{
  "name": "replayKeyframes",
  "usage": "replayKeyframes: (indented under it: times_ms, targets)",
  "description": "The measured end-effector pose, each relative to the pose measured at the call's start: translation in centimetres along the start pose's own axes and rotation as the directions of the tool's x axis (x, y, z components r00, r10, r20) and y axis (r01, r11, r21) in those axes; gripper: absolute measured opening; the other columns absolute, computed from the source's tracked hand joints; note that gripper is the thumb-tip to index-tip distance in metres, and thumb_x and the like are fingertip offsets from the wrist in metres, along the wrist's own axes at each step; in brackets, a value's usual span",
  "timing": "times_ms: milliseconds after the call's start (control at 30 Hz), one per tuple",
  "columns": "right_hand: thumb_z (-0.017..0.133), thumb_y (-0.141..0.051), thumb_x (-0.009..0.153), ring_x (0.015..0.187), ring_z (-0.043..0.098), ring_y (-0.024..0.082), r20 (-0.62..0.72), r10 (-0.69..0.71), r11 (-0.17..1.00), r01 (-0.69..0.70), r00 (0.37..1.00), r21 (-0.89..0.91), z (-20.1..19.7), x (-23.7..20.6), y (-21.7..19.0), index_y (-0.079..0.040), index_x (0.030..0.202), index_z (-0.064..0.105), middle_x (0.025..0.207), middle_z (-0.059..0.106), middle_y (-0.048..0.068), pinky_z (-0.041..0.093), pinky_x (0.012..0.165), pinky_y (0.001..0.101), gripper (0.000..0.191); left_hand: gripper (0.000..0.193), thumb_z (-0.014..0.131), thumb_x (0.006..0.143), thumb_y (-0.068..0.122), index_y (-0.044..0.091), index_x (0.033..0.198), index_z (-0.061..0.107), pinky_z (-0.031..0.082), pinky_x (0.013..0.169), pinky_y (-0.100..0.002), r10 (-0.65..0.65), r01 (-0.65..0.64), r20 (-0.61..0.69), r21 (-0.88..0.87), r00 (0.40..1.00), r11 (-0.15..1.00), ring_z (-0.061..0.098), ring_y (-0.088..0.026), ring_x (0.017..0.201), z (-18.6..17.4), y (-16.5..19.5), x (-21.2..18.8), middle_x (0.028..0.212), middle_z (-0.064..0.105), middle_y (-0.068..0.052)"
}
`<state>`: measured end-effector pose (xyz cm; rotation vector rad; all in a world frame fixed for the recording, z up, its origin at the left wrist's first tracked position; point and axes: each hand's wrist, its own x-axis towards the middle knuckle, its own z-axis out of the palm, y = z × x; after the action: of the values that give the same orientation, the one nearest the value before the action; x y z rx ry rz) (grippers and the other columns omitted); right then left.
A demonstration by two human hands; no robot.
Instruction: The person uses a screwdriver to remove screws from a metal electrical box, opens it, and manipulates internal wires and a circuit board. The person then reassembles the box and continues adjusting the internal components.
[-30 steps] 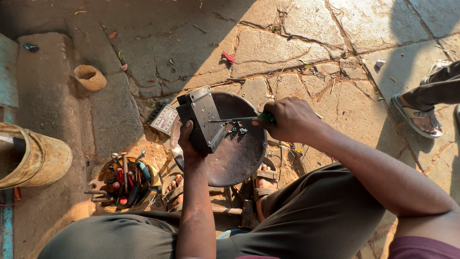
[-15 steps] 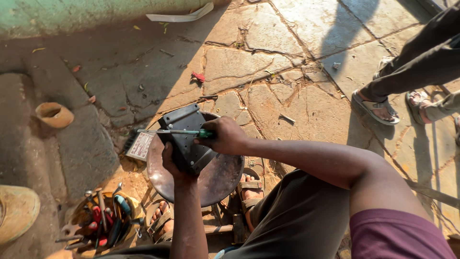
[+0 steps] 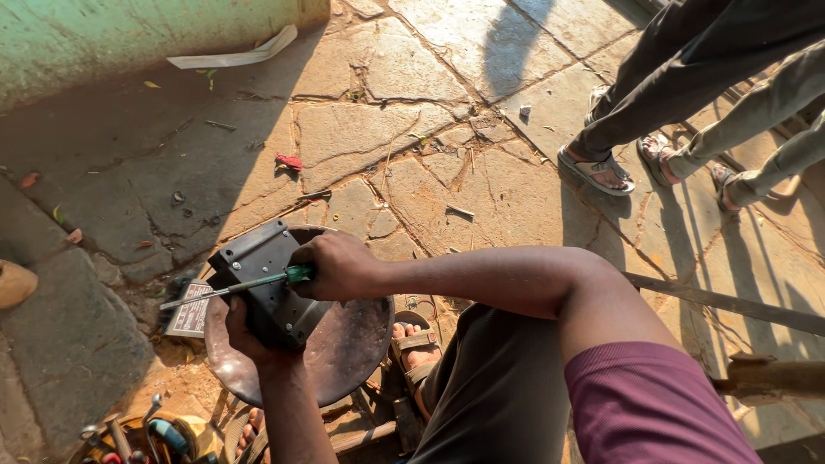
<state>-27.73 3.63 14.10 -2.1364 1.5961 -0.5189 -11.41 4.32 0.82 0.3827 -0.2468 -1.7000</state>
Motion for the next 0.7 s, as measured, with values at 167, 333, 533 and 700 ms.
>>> replayKeyframes:
  times_ms: [167,333,533,700]
  targets:
    - [0.08,-0.033,0.072,0.078,0.071,0.037,-0.129,-0.109,0.994,0.11,0.986,0.002,-0.1,0.2,0.6,-0.013,0.09,0.077,0.081,0.074,0.014,0.056,0.073,0.0474,0.027,0.059,0.063,0.099,0.041,0.005,0.145,0.054,0.054,0.098,-0.041,0.083,-0.082,0.055,-0.035,0.995,0.996,0.064,-0.028,0.116,-1.0,0.7,0.7,0.13,0.064,-0.012]
    - [0.078,-0.039,0.084,0.068,0.072,0.024,0.113,0.112,0.994,-0.111,0.987,-0.014,-0.3,0.7,1.4,-0.012,0.088,0.076,0.076,0.075,0.007,0.058,0.072,0.0411,0.028,0.055,0.063,0.1,0.037,0.003,0.141,0.055,0.056,0.094,-0.041,0.169,-0.165,0.067,-0.067,0.983,0.984,0.066,-0.028,0.111,-2.5,2.8,0.8,0.125,0.067,-0.013]
    - [0.08,-0.036,0.079,0.071,0.073,0.022,0.123,0.109,0.994,-0.11,0.986,0.005,-0.8,1.1,1.6,-0.012,0.098,0.076,0.083,0.076,0.008,0.058,0.072,0.0388,0.03,0.055,0.062,0.103,0.038,0.001,0.143,0.055,0.056,0.087,-0.041,0.201,-0.196,0.069,-0.075,0.977,0.978,0.067,-0.028,0.106,-2.9,4.5,0.6,0.123,0.068,-0.014]
    - [0.076,-0.041,0.088,0.08,0.073,0.026,0.116,0.005,1.0,-0.003,0.993,-0.015,-4.0,0.9,1.1,-0.012,0.113,0.073,0.09,0.076,0.011,0.056,0.072,0.0417,0.038,0.062,0.063,0.097,0.043,0.003,0.144,0.053,0.057,0.091,-0.042,0.19,-0.186,0.065,-0.065,0.98,0.98,0.068,-0.028,0.109,-2.9,4.1,0.7,0.124,0.067,-0.013]
